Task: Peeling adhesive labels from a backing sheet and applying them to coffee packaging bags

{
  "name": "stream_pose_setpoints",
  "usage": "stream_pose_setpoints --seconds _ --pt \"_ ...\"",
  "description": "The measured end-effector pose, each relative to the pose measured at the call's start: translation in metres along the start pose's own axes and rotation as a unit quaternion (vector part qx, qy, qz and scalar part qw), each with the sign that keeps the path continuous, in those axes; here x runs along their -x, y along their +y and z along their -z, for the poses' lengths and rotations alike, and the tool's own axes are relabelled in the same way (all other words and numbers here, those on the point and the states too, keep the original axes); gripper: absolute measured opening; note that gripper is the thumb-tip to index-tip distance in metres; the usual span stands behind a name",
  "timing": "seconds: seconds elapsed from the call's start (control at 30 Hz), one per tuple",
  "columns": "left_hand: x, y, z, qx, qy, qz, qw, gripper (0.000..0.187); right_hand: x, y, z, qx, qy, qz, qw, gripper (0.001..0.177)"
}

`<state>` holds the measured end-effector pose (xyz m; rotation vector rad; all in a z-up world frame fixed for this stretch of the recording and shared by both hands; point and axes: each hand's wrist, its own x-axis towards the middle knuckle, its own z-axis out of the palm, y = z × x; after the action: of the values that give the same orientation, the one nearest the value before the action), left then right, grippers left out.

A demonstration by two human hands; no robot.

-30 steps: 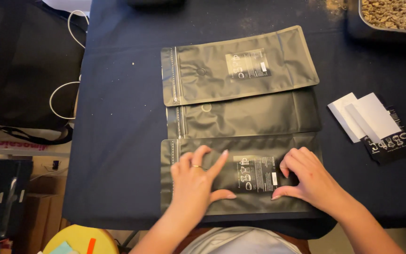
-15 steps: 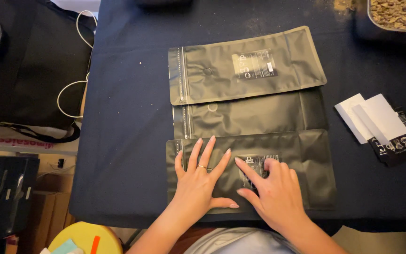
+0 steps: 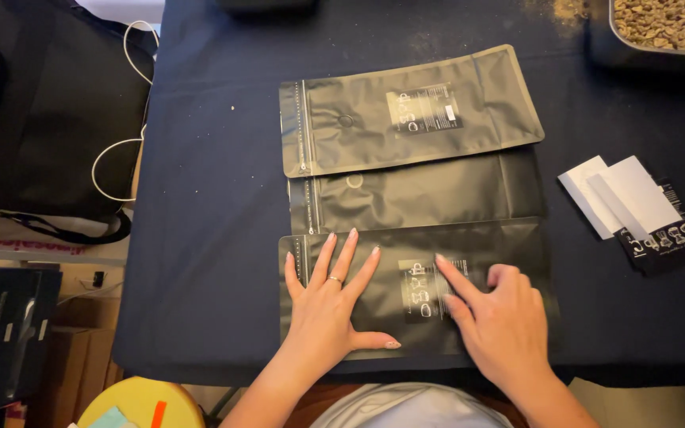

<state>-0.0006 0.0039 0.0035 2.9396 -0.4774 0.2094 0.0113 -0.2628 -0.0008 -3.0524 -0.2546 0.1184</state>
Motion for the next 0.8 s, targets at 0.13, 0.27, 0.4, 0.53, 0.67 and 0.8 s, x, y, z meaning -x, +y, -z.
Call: stream_pose_setpoints --seconds 0.13,0.27,0.4,0.53,0.67,0.8 --pt "-0.001 0.0 0.0 0.014 -0.013 0.004 1.0 0.141 0.006 0.009 -0.013 -0.02 0.045 -0.012 0.999 0.051" --pt "0.0 0.0 -0.001 0.024 -0.008 0.006 1.0 0.14 0.008 0.018 -0.014 -0.076 0.096 -0.017 0.992 0.044" --pt "-0.001 0.0 0.0 0.029 -0.011 0.007 1.0 0.14 0.01 0.031 -0.013 -0.095 0.114 -0.043 0.988 0.044" --pt "-0.001 -0.001 -0.002 0.008 -0.003 -0.002 1.0 0.141 0.024 0.017 -0.018 -0.103 0.146 0.014 0.984 0.049" --pt "0.0 -0.002 -0.005 -0.002 -0.01 0.004 1.0 0.144 0.044 -0.003 -0.025 -0.114 0.128 0.159 0.972 0.057" --pt "0.0 -0.002 -0.005 0.001 -0.006 0.002 1.0 0.144 0.055 0.024 -0.027 -0.036 0.104 0.15 0.983 0.05"
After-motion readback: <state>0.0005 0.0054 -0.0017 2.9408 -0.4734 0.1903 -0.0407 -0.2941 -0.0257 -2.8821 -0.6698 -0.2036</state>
